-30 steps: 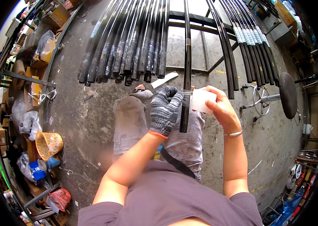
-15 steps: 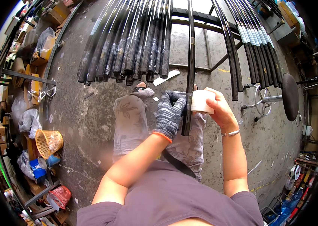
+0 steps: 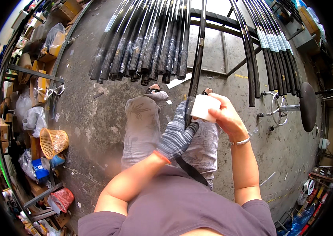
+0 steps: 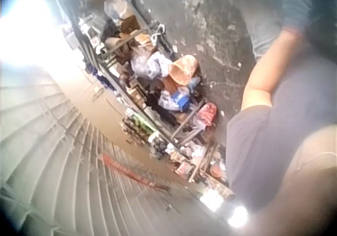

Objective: The person wraps white tape around the ends of long black poles. They pick up a pole, apply the tape by hand, and place the finished pole back on a metal rack. The process is repeated for multiple poles in a workshop setting.

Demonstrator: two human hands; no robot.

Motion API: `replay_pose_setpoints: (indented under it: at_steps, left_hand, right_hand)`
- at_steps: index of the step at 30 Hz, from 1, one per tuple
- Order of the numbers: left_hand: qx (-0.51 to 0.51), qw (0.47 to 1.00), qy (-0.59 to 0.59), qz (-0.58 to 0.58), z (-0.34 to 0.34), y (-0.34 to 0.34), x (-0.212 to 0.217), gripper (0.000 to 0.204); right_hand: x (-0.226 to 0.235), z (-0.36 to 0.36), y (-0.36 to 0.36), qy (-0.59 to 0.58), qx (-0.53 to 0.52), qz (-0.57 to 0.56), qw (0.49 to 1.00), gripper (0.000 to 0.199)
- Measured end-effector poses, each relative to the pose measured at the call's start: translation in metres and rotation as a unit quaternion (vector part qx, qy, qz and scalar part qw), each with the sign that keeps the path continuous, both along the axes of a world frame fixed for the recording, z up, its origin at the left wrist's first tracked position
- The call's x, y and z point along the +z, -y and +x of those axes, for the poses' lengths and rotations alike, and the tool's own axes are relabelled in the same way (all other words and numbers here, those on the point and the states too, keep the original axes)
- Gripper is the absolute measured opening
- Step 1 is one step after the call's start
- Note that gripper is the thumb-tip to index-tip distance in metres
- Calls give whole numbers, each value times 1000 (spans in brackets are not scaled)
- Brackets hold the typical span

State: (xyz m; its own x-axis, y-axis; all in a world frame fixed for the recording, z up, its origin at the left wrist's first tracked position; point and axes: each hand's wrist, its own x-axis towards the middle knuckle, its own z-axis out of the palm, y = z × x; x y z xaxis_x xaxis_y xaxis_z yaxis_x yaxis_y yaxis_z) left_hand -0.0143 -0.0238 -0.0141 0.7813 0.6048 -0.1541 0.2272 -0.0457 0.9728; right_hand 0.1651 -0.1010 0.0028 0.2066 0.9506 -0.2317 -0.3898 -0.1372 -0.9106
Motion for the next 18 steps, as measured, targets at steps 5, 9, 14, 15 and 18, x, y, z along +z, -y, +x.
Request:
replay_pose_setpoints:
  at_steps: [5,9,14,15,18]
  left_hand:
    - [84,974,130,-163,-2,1,0,58]
    - [79,898,97,-421,-15,-4,20,52]
    - [56,824,141,-545,-23,-9,27,31]
    - [56,810,149,-564,-25,-8,26,27]
    - [59,770,163,-614,-30,-7,21,20]
  right_hand:
    - [16,-6,-1,62,-7,-24,998,55]
    - [-7,-4,8,6,-39,-11,999,52]
    - [-25,-8,1,-27,-47,4,999,56]
    - [-25,-10,-1,-44,-40,7,998,56]
    - [-24,-13,-10,-76,-16,32,996,59]
